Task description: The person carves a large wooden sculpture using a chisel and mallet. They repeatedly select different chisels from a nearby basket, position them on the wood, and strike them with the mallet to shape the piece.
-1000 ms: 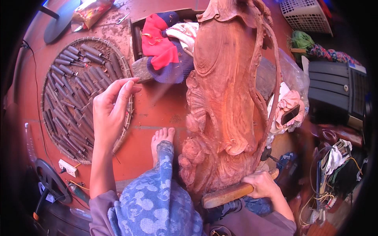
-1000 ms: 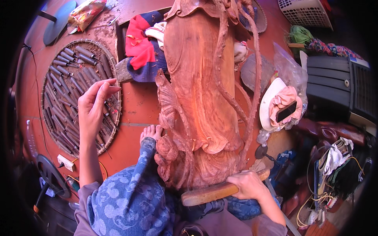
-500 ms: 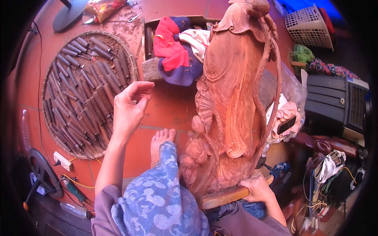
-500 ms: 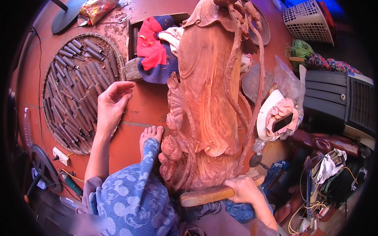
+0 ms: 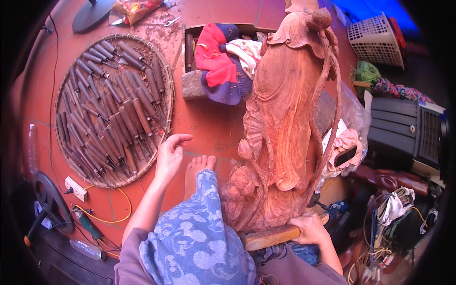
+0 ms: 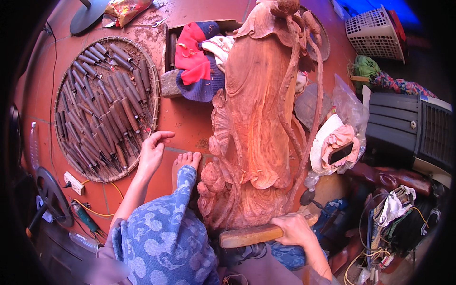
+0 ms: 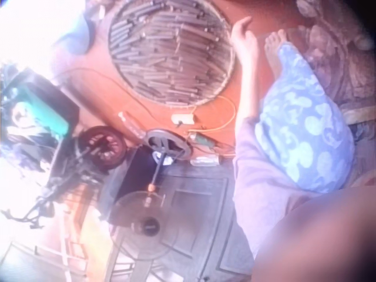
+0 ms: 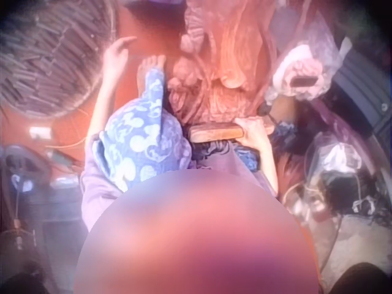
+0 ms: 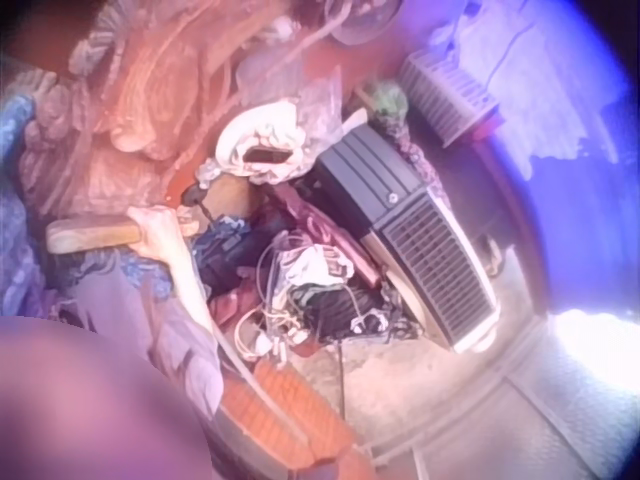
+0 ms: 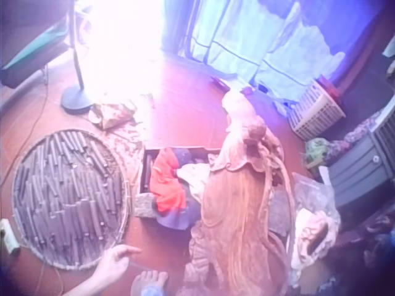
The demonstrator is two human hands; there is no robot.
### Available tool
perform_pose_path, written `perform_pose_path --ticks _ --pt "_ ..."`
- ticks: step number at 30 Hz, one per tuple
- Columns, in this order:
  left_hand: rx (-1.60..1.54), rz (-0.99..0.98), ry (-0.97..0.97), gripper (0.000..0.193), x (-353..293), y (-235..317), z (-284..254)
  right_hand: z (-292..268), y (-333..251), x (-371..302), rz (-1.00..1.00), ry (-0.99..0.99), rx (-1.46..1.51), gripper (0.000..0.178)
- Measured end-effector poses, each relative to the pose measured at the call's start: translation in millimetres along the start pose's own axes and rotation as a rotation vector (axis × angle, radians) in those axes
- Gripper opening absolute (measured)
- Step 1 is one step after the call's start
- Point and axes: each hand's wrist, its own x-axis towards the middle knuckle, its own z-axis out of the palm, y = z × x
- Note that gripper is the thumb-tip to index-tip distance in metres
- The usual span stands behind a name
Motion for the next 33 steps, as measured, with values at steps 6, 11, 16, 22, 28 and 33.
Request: perform_pose_path --ticks 6,11,16,22,28,33 --pt "-0.067 -0.073 -0.048 0.046 -9 -7 16 1 -2 0 0.007 0.005 -0.017 0.041" --pt "-0.07 -0.002 -0.114 0.047 -5 -9 24 -3 -5 2 0.031 0.004 0.0 0.038" --pt "-0.077 -0.016 -0.091 0.045 -6 -13 24 -3 -3 3 0.022 -0.016 -0.005 0.038" --pt "0.127 -0.104 -0.11 0.028 -16 -35 39 4 -5 0 0.047 0.029 -0.048 0.038" --pt "0.122 0.14 -0.014 0.019 -37 -64 53 7 -6 2 0.034 0.098 0.001 0.033" --pt "0.252 0.229 0.007 0.032 -41 -50 57 9 -4 1 0.047 0.111 0.003 0.032"
